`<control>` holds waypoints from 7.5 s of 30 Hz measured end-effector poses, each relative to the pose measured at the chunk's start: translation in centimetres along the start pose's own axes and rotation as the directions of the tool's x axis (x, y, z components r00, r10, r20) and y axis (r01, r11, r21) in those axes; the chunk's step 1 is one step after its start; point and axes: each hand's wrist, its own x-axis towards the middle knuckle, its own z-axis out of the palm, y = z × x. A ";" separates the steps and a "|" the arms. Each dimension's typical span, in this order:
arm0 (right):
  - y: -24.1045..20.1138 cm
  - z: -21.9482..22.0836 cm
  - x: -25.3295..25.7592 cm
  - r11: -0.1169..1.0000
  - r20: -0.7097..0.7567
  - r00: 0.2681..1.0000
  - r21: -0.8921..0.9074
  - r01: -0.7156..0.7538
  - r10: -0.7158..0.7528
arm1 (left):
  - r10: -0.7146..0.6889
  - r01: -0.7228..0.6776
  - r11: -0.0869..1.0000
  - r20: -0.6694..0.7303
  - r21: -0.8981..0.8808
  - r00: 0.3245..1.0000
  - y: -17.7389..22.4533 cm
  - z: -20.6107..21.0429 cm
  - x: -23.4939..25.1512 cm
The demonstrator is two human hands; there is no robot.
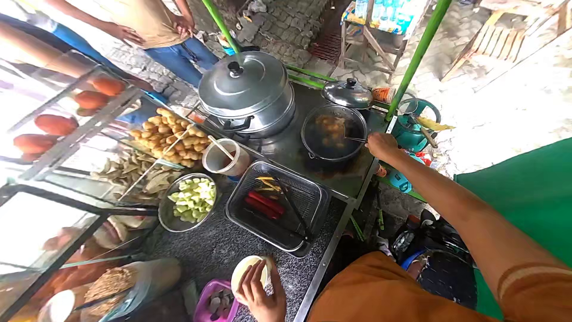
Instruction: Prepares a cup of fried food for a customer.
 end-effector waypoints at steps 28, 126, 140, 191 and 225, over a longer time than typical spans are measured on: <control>9.3 -6.7 7.6 0.883 0.181 0.921 -0.270 0.385 -0.346 | -0.223 0.229 0.973 0.370 0.029 0.902 2.0 5.3 4.6; -15.3 5.0 -9.7 0.787 -0.151 0.774 -0.175 0.591 -0.615 | -0.762 0.698 0.605 -0.028 -0.383 0.646 -3.9 5.7 -2.8; -14.2 2.0 -9.4 0.896 0.009 0.911 -0.178 0.408 -0.413 | -0.546 0.544 0.806 0.064 -0.231 0.835 -6.3 2.3 3.8; -22.8 -9.4 -10.0 0.530 0.289 0.742 -0.549 0.646 -0.605 | -0.403 0.455 0.859 0.240 -0.235 0.883 -4.8 -1.1 6.6; -21.1 -7.5 -11.2 0.606 0.301 0.664 -0.272 0.748 -0.685 | -0.343 0.393 0.900 0.254 -0.185 0.904 -4.7 -1.1 7.3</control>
